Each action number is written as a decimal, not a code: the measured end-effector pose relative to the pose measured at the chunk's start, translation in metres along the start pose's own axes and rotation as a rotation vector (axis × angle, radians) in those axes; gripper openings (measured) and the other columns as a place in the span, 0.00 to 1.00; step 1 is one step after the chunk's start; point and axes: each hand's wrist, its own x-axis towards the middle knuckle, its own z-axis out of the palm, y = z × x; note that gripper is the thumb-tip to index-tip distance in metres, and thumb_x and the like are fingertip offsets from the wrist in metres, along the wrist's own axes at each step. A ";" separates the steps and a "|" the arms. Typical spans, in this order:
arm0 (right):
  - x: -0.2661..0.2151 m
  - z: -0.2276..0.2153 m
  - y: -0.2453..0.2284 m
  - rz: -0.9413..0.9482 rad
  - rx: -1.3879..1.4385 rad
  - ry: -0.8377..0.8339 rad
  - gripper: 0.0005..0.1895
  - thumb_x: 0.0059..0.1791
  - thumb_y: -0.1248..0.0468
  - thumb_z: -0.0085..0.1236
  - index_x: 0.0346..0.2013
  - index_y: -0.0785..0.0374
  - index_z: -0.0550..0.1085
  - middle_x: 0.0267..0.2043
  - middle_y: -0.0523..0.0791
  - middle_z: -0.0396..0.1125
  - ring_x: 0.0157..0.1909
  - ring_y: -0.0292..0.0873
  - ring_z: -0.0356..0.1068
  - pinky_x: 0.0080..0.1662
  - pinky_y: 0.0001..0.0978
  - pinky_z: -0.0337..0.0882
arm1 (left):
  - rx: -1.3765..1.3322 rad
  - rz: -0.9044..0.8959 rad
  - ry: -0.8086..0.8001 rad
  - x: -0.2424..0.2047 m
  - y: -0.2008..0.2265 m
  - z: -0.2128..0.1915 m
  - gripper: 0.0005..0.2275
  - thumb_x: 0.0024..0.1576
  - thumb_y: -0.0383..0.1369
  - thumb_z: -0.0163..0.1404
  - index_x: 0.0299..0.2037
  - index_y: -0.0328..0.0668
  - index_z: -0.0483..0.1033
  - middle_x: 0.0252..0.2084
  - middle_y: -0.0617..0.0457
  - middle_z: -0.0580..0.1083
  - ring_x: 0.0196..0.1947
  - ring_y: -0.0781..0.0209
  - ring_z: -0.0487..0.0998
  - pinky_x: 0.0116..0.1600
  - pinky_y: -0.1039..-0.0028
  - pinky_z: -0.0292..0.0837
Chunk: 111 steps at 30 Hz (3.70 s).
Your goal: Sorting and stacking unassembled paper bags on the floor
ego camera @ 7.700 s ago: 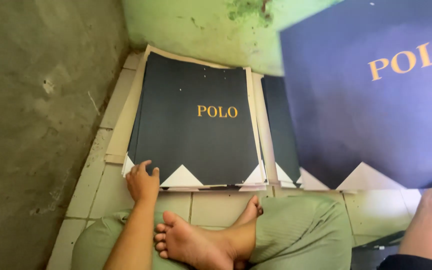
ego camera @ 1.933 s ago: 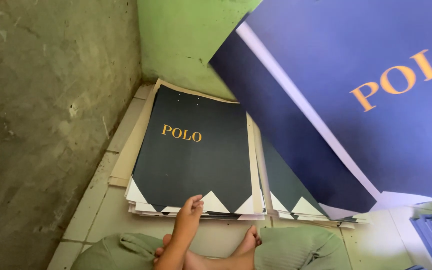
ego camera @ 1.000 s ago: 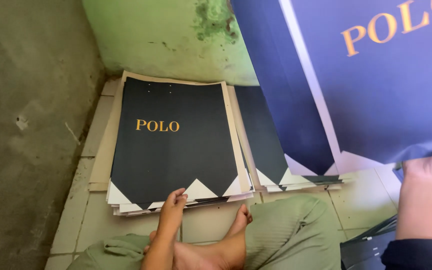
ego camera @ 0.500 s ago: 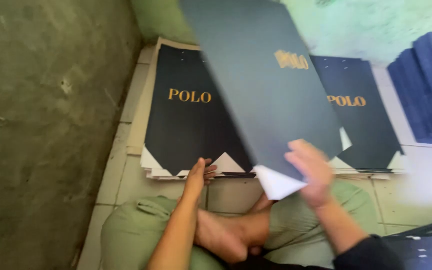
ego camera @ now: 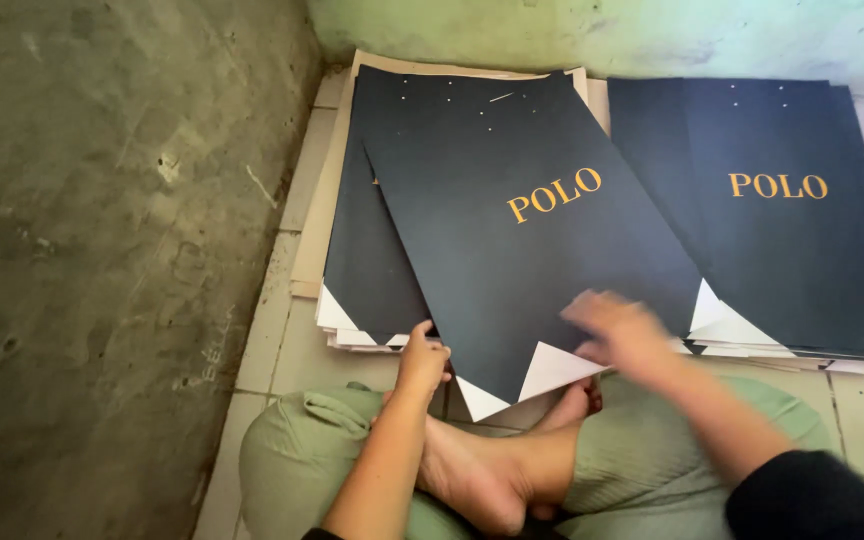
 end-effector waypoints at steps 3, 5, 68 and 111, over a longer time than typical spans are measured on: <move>-0.002 -0.034 0.055 0.265 -0.153 0.169 0.32 0.42 0.48 0.67 0.60 0.49 0.75 0.64 0.50 0.70 0.66 0.56 0.68 0.65 0.58 0.66 | 0.073 -0.005 0.007 0.012 -0.011 0.001 0.28 0.54 0.23 0.55 0.67 0.44 0.65 0.49 0.36 0.76 0.39 0.46 0.84 0.28 0.64 0.87; -0.004 -0.065 0.065 0.676 0.007 0.273 0.30 0.47 0.61 0.60 0.65 0.57 0.68 0.62 0.45 0.69 0.58 0.56 0.70 0.53 0.48 0.70 | 0.042 -0.023 -0.038 0.002 0.001 -0.005 0.24 0.55 0.22 0.49 0.64 0.45 0.67 0.40 0.48 0.76 0.29 0.59 0.76 0.27 0.72 0.75; -0.031 -0.017 0.124 0.426 1.495 0.961 0.11 0.55 0.71 0.51 0.52 0.68 0.74 0.46 0.47 0.72 0.43 0.36 0.68 0.50 0.27 0.67 | -0.564 0.361 0.056 -0.059 0.051 -0.024 0.18 0.60 0.22 0.46 0.61 0.27 0.74 0.56 0.42 0.79 0.52 0.55 0.77 0.60 0.70 0.66; -0.031 -0.345 -0.015 0.317 0.813 1.239 0.06 0.55 0.66 0.61 0.43 0.66 0.78 0.37 0.41 0.72 0.33 0.29 0.65 0.37 0.17 0.67 | -0.311 0.622 -0.358 0.112 -0.059 -0.094 0.22 0.58 0.22 0.50 0.65 0.27 0.68 0.62 0.36 0.76 0.60 0.49 0.77 0.65 0.64 0.67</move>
